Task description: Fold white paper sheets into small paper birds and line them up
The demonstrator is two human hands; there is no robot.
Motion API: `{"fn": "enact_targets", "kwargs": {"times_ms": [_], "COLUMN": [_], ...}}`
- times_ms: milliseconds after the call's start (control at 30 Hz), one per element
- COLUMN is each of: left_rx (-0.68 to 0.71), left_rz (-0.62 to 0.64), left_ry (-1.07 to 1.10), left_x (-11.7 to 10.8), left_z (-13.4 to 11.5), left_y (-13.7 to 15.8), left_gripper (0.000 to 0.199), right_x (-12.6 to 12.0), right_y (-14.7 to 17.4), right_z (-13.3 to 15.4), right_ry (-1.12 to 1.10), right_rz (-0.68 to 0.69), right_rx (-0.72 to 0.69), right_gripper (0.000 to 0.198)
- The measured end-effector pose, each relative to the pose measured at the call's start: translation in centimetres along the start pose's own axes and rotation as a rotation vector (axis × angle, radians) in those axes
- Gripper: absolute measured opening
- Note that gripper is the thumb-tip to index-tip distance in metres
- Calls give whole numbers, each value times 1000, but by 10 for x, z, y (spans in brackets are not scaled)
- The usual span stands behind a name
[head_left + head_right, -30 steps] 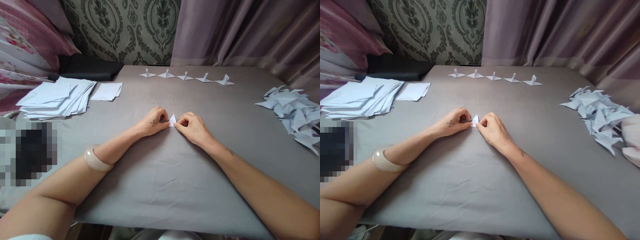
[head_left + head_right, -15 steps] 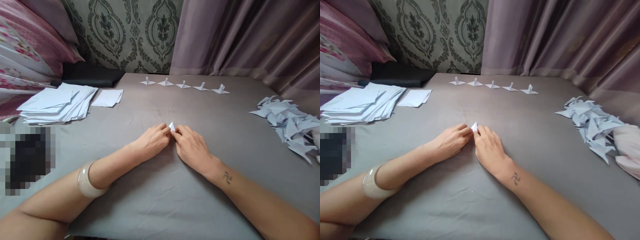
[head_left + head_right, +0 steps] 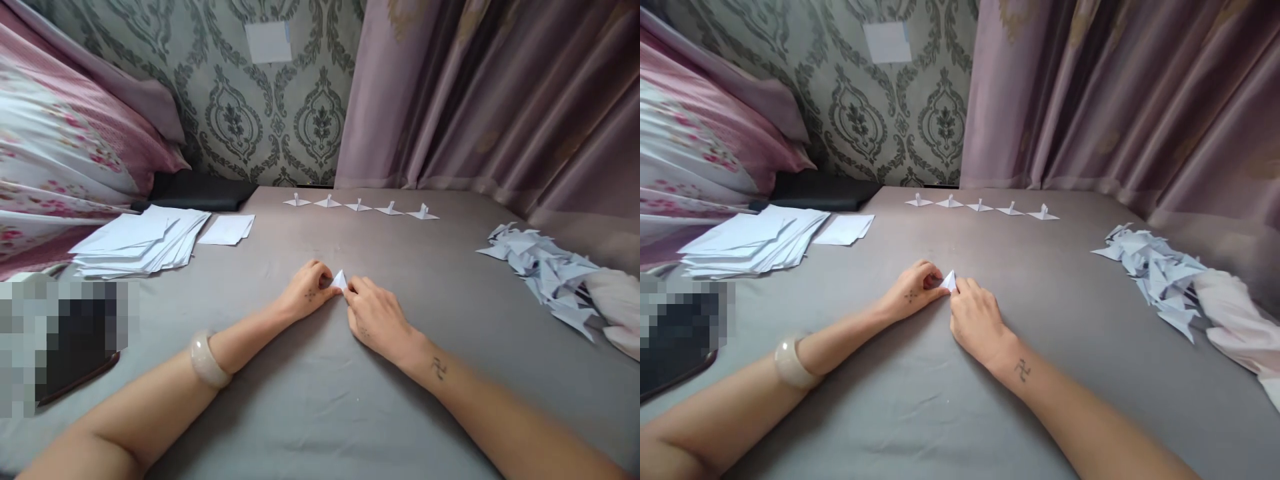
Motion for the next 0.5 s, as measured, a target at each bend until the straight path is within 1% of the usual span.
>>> {"fn": "enact_targets", "kwargs": {"times_ms": [100, 167, 233, 333, 433, 500], "left_rx": [-76, -139, -193, -240, -267, -239], "left_rz": [-3, 10, -3, -18, -28, -101], "left_ry": [77, 130, 163, 241, 465, 617], "left_x": [3, 3, 3, 2, 2, -1], "left_z": [3, 3, 3, 3, 1, -2], "left_y": [-2, -3, -4, -4, -1, 0], "left_gripper": [22, 20, 19, 17, 23, 27], "right_x": [5, 9, 15, 22, 22, 20], "right_y": [-2, -6, -11, -17, -20, -20], "right_z": [-5, -12, -19, -27, -29, -28], "right_ry": [-120, -256, -408, -621, -777, -866], "right_rz": [-77, -137, -148, -124, -143, -200], "right_rx": [46, 124, 204, 328, 368, 355], "right_gripper": [25, 23, 19, 17, 24, 25]}}
Point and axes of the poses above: each hand's wrist, its own y-axis away from the middle knuckle, its own x-axis out of the palm, z = x × y, the point moved 3 cm from there along -y, towards the middle knuckle, and after that the axes turned 11 degrees about x, right-handed, at the moved point
